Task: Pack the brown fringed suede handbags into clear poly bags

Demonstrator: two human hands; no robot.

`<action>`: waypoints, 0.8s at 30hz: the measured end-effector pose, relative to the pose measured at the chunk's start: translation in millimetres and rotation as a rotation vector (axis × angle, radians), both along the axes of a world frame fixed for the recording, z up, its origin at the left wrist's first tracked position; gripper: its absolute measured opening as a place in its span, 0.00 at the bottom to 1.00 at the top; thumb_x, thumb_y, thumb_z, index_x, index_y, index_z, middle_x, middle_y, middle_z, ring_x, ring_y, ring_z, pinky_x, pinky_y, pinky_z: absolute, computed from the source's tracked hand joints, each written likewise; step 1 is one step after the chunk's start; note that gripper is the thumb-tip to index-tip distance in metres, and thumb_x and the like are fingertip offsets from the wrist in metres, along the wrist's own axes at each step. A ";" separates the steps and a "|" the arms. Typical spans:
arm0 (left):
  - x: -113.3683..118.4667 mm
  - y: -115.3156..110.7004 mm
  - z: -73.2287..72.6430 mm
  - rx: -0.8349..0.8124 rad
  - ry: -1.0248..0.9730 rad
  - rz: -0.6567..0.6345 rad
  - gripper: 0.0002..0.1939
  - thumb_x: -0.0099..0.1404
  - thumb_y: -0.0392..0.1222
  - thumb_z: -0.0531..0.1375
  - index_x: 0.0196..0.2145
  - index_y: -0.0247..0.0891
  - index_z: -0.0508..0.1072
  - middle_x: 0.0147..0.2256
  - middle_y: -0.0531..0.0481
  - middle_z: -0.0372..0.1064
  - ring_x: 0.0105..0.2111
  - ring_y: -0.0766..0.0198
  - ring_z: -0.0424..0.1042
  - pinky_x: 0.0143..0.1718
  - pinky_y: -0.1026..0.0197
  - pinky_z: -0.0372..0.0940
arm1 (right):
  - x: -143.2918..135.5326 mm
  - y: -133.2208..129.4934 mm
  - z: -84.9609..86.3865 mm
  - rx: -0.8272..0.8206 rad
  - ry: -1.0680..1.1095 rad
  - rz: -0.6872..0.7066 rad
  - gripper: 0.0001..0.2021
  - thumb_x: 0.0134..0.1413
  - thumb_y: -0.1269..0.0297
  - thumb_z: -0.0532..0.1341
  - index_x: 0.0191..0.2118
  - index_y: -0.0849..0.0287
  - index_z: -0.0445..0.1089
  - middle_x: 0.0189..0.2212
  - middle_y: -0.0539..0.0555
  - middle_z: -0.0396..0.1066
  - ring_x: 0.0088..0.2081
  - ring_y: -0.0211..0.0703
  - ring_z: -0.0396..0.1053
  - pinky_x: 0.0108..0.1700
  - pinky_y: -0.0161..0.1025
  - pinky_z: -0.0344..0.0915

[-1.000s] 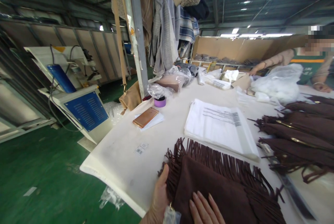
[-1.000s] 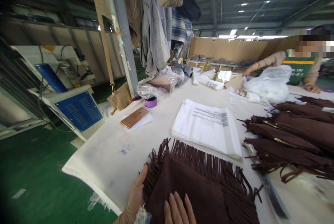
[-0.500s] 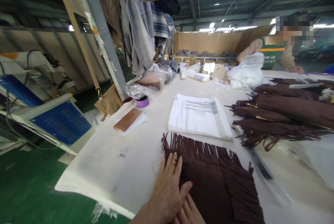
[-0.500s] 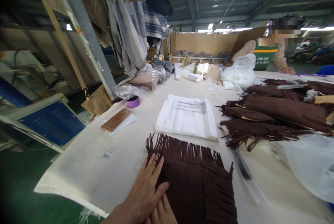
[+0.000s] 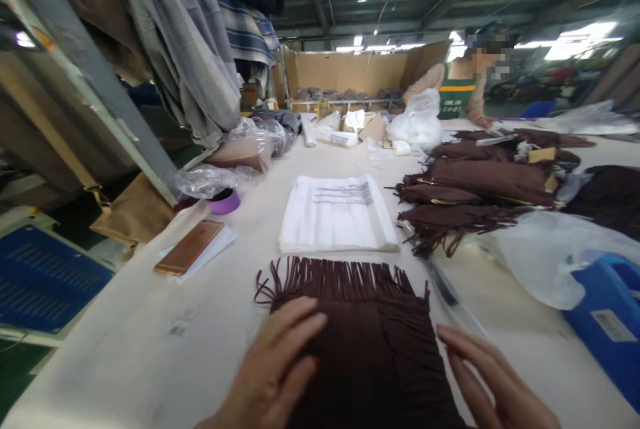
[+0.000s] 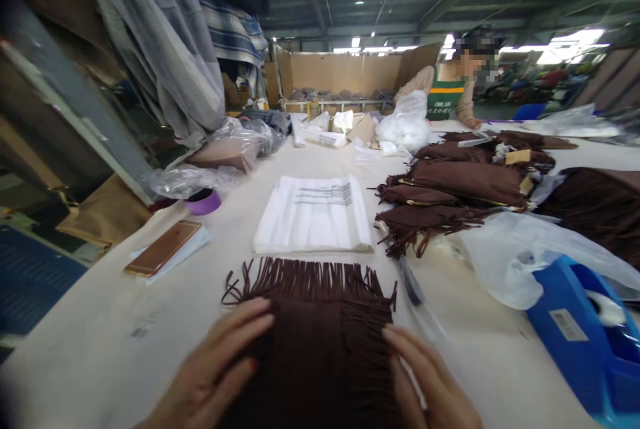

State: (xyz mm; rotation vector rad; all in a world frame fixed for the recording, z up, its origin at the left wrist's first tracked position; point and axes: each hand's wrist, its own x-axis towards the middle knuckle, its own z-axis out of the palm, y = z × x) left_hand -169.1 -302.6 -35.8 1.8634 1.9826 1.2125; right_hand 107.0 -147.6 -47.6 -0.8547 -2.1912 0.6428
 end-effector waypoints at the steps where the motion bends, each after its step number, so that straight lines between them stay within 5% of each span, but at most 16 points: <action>1: -15.0 -6.5 -1.2 -0.066 -0.175 0.271 0.16 0.63 0.49 0.55 0.47 0.45 0.70 0.50 0.47 0.68 0.51 0.55 0.66 0.54 0.53 0.62 | 9.8 12.7 3.1 -0.197 -0.018 -0.135 0.16 0.53 0.55 0.58 0.46 0.55 0.71 0.45 0.55 0.73 0.47 0.47 0.71 0.50 0.39 0.67; 3: -44.5 -14.9 -6.0 -0.288 -0.615 0.596 0.15 0.52 0.49 0.65 0.35 0.39 0.74 0.35 0.46 0.75 0.38 0.53 0.74 0.43 0.55 0.70 | 18.0 33.7 5.3 -0.617 0.057 -0.289 0.21 0.48 0.49 0.60 0.44 0.58 0.70 0.43 0.58 0.74 0.46 0.50 0.71 0.50 0.42 0.67; 5: -64.5 -15.1 -9.7 -0.468 -1.034 0.685 0.17 0.48 0.47 0.69 0.32 0.34 0.73 0.31 0.44 0.76 0.34 0.53 0.75 0.37 0.58 0.71 | 13.3 47.5 4.3 -1.009 0.201 -0.277 0.24 0.44 0.48 0.63 0.42 0.62 0.69 0.40 0.60 0.75 0.44 0.52 0.72 0.50 0.45 0.68; 11: -63.6 24.9 0.7 -0.743 -1.632 0.308 0.20 0.52 0.44 0.68 0.38 0.27 0.74 0.38 0.38 0.75 0.41 0.51 0.74 0.44 0.57 0.68 | -20.9 71.2 2.6 -1.603 0.256 0.114 0.15 0.53 0.56 0.61 0.35 0.65 0.72 0.33 0.57 0.76 0.37 0.43 0.74 0.42 0.38 0.68; 15: -65.7 60.8 -0.5 -0.728 -1.923 0.194 0.15 0.53 0.39 0.66 0.36 0.25 0.75 0.35 0.40 0.76 0.42 0.52 0.73 0.53 0.54 0.61 | -38.3 89.8 -5.0 -1.883 0.370 0.166 0.10 0.54 0.61 0.61 0.30 0.63 0.72 0.24 0.51 0.75 0.29 0.33 0.73 0.36 0.29 0.66; 20: -79.3 98.0 -10.7 -0.914 -1.994 -0.137 0.20 0.56 0.43 0.64 0.42 0.25 0.73 0.40 0.39 0.75 0.48 0.54 0.70 0.57 0.55 0.55 | -66.5 107.4 -13.9 -2.017 0.294 0.436 0.15 0.54 0.58 0.58 0.36 0.67 0.73 0.33 0.59 0.76 0.43 0.42 0.72 0.56 0.39 0.57; 24: -76.6 127.3 -17.2 -1.096 -1.846 -0.348 0.22 0.54 0.46 0.64 0.44 0.28 0.73 0.43 0.40 0.73 0.49 0.54 0.69 0.53 0.58 0.60 | -89.7 117.9 -12.3 -1.984 0.153 0.604 0.19 0.50 0.55 0.59 0.40 0.67 0.72 0.37 0.60 0.75 0.47 0.46 0.70 0.57 0.43 0.55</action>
